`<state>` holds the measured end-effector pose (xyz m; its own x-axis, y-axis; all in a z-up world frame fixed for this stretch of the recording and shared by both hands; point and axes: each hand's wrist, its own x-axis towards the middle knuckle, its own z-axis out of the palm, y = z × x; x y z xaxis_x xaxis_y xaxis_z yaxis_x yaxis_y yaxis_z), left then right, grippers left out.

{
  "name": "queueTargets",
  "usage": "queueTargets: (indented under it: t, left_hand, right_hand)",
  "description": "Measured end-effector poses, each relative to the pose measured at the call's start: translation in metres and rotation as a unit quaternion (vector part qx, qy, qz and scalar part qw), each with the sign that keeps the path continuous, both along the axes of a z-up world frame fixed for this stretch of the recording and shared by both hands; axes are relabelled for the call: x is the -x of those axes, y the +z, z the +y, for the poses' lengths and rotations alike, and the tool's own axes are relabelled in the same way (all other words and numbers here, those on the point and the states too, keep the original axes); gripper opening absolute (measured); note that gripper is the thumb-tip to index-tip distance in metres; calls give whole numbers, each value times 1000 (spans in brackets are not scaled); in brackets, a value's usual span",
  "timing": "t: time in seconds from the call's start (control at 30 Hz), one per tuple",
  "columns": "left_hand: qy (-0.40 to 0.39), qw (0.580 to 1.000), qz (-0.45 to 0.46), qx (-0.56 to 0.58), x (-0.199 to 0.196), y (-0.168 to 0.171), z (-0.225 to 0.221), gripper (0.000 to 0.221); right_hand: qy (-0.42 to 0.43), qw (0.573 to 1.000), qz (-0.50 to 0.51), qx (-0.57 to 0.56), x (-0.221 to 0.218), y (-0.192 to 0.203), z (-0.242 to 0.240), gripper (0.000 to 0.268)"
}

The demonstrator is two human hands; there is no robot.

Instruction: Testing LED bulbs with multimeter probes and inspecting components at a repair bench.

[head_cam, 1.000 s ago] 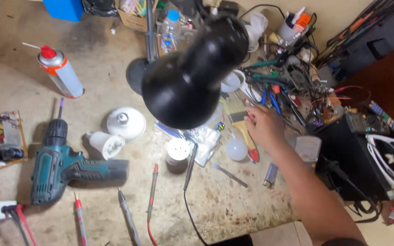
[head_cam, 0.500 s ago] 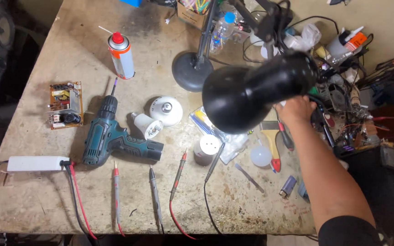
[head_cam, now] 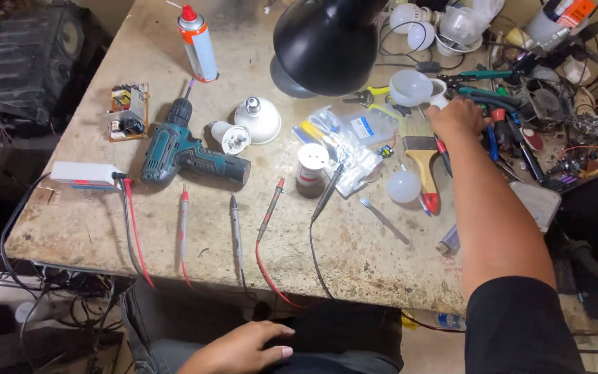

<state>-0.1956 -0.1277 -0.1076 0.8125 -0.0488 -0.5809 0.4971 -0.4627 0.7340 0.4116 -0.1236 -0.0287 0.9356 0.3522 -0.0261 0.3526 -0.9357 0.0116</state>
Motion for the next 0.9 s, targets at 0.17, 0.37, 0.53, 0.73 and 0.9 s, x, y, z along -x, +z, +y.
queueTargets:
  t: [0.17, 0.37, 0.53, 0.73, 0.9]
  left_hand:
    - [221, 932, -281, -65, -28, 103, 37, 26]
    - [303, 844, -406, -173, -123, 103, 104, 76]
    - [205, 889, -364, -189, -194, 100, 146, 100]
    - [168, 913, -334, -160, -203, 114, 163, 96]
    - [172, 881, -383, -219, -157, 128, 164, 91]
  right_hand:
    - [-31, 986, -78, -143, -14, -6, -10, 51]
    - [13, 936, -131, -326, 37, 2, -52, 38]
    - [4, 817, 131, -562, 150, 41, -35, 36]
    - [15, 640, 477, -602, 200, 10, 9, 22]
    - [99, 682, 446, -572, 202, -26, 16, 22]
